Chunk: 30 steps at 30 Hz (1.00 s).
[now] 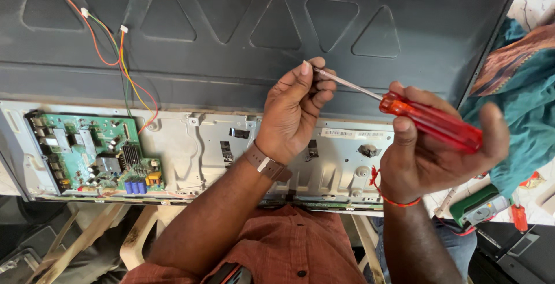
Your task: The person repairs a television lying face-down on a workbench. They use a red-handled screwdriver to unscrew and remove screws from the back panel, set screws aside, work around the exposed internal circuit boards and wires, and finally press a ribbon cable and a small paper piece into place along the panel edge.
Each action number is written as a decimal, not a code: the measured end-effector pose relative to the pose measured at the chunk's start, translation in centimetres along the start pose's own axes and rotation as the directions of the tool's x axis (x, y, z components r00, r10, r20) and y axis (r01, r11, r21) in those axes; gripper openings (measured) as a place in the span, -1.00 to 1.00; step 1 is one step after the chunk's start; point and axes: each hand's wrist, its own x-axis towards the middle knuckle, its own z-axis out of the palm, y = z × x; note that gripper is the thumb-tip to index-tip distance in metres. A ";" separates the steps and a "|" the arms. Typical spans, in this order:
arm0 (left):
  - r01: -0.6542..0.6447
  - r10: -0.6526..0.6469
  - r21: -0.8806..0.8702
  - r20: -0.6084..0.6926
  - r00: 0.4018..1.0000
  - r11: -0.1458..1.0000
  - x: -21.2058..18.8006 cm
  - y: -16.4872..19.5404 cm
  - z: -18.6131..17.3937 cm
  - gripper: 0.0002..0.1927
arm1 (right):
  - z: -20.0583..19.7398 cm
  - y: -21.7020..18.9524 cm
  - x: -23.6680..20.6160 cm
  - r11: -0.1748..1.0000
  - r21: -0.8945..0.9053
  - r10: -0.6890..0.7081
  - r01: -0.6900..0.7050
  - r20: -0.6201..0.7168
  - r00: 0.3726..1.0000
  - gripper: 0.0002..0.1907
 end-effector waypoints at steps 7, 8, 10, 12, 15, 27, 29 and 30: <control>-0.020 0.021 -0.046 0.005 1.000 0.999 0.8 -0.6 0.6 -0.73 | 0.2 0.1 0.4 0.986 -0.122 -0.107 0.118 0.091 0.990 -0.31; -0.018 0.018 -0.047 0.005 1.000 0.999 1.0 -0.6 0.6 -0.72 | 0.2 0.1 0.5 0.984 -0.125 -0.112 0.124 0.101 0.989 -0.30; -0.012 0.012 -0.051 0.003 1.000 0.999 1.1 -0.7 0.7 -0.71 | 0.2 0.3 0.7 0.990 -0.100 -0.095 0.103 0.078 0.992 -0.32; -0.013 0.014 -0.055 0.015 1.000 0.998 1.2 -0.8 0.7 -0.70 | 0.2 0.5 0.9 0.994 -0.073 -0.079 0.083 0.054 0.995 -0.32; -0.017 0.018 -0.040 0.032 0.999 0.999 1.3 -0.8 0.9 -0.68 | 0.1 0.7 0.9 0.998 -0.056 -0.001 0.000 -0.020 1.000 -0.31; -0.060 0.068 0.374 -0.009 0.998 0.925 3.2 -0.2 1.5 -0.70 | 1.2 1.7 5.4 0.989 0.073 0.140 -0.131 -0.134 0.981 -0.27; -0.197 0.215 0.604 0.042 0.976 0.772 4.4 1.0 1.3 -0.67 | 1.5 2.7 7.0 0.994 0.058 0.101 -0.095 -0.117 0.988 -0.28; -0.306 0.310 0.706 0.128 0.942 0.639 5.7 2.0 1.2 -0.65 | 1.6 3.4 7.9 0.997 0.047 0.068 -0.064 -0.102 0.992 -0.28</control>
